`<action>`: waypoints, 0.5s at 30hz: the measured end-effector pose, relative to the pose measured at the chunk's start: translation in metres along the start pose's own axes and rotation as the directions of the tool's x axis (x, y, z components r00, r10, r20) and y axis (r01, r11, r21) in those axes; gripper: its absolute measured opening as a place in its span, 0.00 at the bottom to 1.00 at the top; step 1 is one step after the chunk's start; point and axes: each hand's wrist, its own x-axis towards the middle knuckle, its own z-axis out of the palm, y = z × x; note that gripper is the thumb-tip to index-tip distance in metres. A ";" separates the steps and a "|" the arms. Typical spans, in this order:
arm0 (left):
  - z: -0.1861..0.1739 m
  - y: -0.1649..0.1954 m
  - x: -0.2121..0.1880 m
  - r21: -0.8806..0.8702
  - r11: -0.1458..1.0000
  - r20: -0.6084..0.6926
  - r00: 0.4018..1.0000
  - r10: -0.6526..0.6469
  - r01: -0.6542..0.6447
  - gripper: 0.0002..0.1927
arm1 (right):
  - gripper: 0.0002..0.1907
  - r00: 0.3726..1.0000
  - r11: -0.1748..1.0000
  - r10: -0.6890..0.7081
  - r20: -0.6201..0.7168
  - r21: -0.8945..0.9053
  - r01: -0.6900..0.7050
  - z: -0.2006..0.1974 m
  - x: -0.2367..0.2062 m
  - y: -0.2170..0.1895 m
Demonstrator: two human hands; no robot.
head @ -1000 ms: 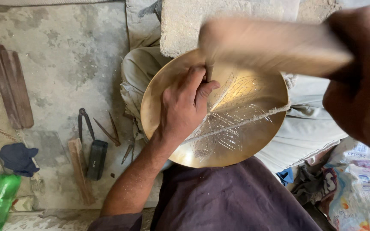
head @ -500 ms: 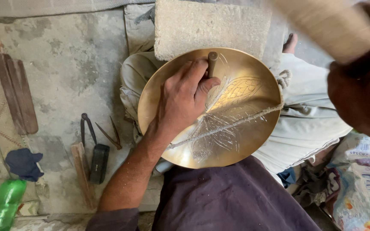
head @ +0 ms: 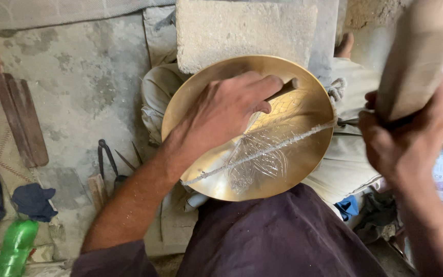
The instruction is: The person sits on the floor with a brass plate on their lap, holding a punch against the engraved surface and striking it with a wooden mallet to emboss a decorative butterfly pattern. They periodically reposition the punch and rotate the plate to work different areas of the design.
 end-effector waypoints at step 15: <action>0.000 0.001 0.007 0.091 0.991 0.215 0.973 0.077 -0.099 0.18 | 0.16 0.973 0.793 -0.231 0.007 -0.577 0.192 0.010 -0.065 0.076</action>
